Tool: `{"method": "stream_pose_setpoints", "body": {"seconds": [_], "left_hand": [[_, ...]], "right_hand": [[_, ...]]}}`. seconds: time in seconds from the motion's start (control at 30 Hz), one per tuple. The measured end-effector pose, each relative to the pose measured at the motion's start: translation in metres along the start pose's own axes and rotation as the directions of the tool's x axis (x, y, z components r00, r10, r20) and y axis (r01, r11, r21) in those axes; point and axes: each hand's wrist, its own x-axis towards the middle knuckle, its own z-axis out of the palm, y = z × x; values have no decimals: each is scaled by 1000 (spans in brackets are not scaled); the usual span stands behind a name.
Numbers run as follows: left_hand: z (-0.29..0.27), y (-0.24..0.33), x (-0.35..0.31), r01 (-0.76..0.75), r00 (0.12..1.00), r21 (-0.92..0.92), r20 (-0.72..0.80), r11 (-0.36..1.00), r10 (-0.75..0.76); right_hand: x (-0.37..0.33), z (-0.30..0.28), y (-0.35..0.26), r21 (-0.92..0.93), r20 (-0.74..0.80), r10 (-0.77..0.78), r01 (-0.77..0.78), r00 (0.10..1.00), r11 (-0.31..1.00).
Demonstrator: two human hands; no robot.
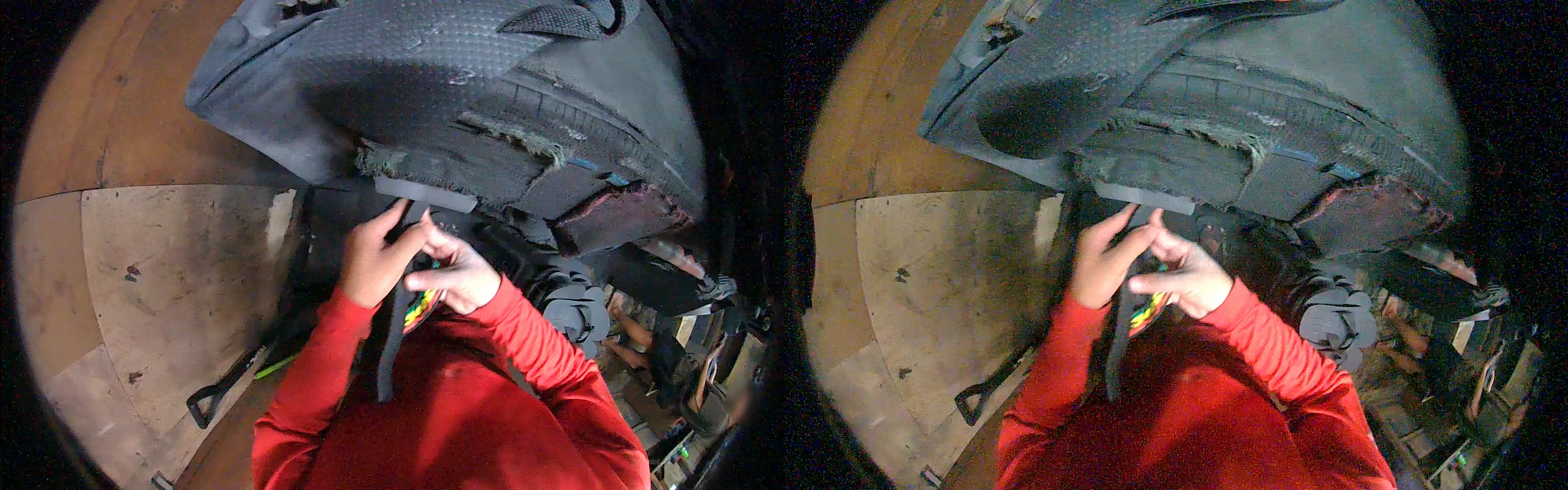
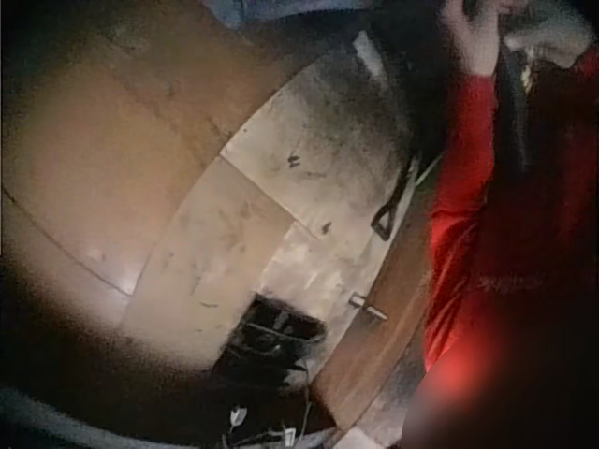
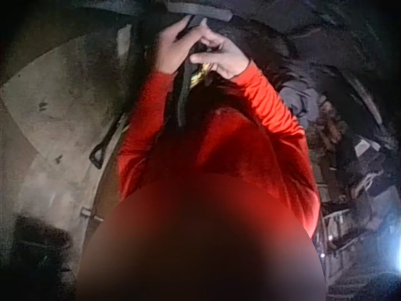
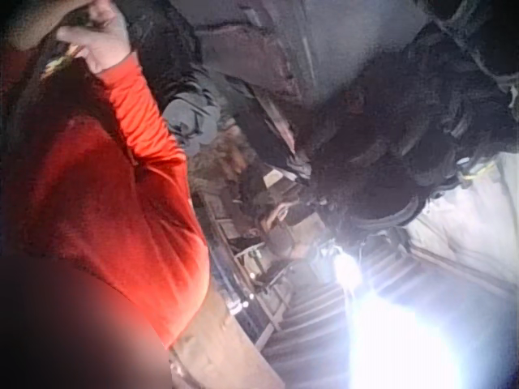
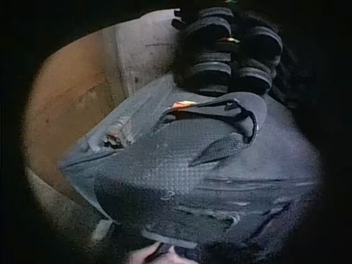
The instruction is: The person repeatedly picks up a flip-flop sole and a strap, inserts the strap through the sole, and presses the ends to secure them. The person handles multiple flip-flops one at a time, repeating the same insertion and pressing steps throughout the clip.
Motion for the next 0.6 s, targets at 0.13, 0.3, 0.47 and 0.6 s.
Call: {"method": "stream_pose_setpoints", "body": {"seconds": [0.13, 0.3, 0.47, 0.6], "left_hand": [[25, -31, 30, 20, 999, -288, 33, 958, -11], [47, -58, -9, -78, 995, -821, -32, 566, 91], [32, -40, -33, -183, 978, -789, -85, 586, 191], [18, -14, -37, -216, 966, -327, -207, 920, 153]], "right_hand": [[7, -21, -16, -368, -17, -104, 90, 994, 925], [-17, -17, 5, -973, 167, -453, 71, 876, -221], [-25, -1, 36, -868, 358, -552, 51, 753, -494], [-17, 2, 41, -944, 314, -560, 189, 767, -270]]}}
